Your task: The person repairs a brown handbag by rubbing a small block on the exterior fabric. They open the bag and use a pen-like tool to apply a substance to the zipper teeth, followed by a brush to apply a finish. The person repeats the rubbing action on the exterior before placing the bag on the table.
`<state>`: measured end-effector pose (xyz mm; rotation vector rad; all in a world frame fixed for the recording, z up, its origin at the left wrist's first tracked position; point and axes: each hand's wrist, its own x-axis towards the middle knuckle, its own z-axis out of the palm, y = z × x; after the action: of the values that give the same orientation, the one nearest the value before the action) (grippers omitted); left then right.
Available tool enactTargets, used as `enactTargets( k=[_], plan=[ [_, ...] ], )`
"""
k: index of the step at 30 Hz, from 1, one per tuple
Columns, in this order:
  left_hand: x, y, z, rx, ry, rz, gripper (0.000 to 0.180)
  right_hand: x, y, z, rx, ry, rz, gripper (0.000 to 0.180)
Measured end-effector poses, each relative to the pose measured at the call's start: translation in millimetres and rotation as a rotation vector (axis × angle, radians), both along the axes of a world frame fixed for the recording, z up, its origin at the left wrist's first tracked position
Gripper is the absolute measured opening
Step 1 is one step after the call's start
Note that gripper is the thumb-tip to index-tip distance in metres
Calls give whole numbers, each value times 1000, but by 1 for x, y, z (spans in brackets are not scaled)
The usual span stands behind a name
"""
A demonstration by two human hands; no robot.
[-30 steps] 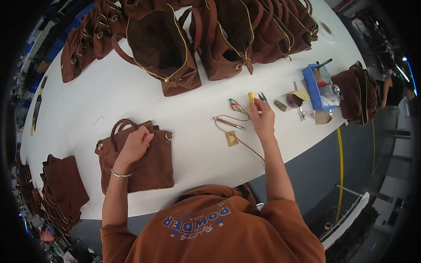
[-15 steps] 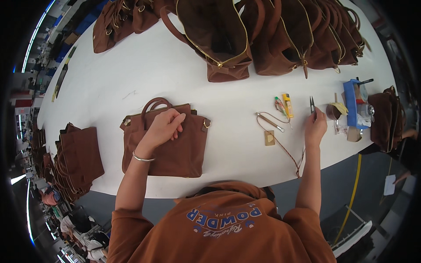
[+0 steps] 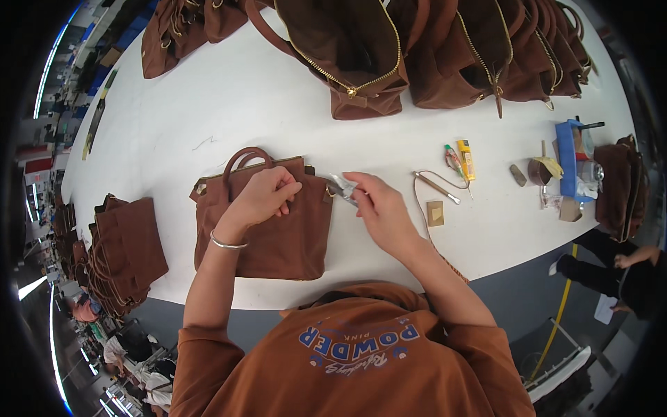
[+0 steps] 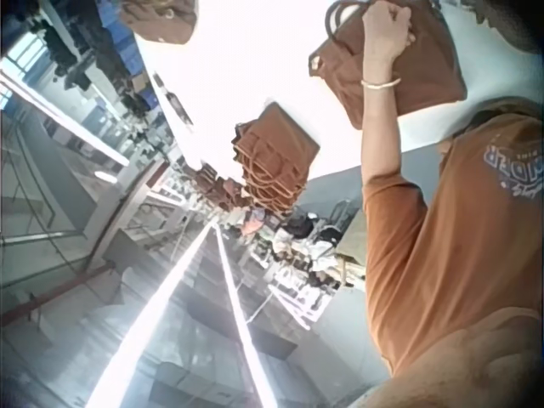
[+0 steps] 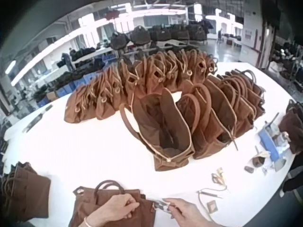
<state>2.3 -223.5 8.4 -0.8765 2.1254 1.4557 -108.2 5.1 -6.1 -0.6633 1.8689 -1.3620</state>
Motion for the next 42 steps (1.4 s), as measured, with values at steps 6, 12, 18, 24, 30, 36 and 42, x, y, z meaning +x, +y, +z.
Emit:
enactTargets(
  k=[6, 12, 18, 24, 30, 36, 42],
  plan=[
    [0, 0, 0, -2, 6, 22, 21, 4, -32, -8, 66, 187, 201, 30],
    [-2, -1, 1, 7, -19, 11, 22, 0, -49, -4, 183, 433, 351, 26],
    [-2, 0, 2, -7, -8, -1, 22, -2, -57, -6, 202, 541, 402, 17],
    [0, 0, -1, -37, 44, -30, 22, -5, -64, 5, 232, 629, 471, 12],
    [4, 2, -5, -68, 77, -51, 23, -3, -68, 10, 270, 661, 498, 11],
    [10, 5, 2, -80, 129, 19, 22, -2, -62, 10, 225, 580, 419, 16],
    [102, -2, 66, -114, 293, 445, 17, -9, -3, 14, 199, 485, 135, 23]
  ],
)
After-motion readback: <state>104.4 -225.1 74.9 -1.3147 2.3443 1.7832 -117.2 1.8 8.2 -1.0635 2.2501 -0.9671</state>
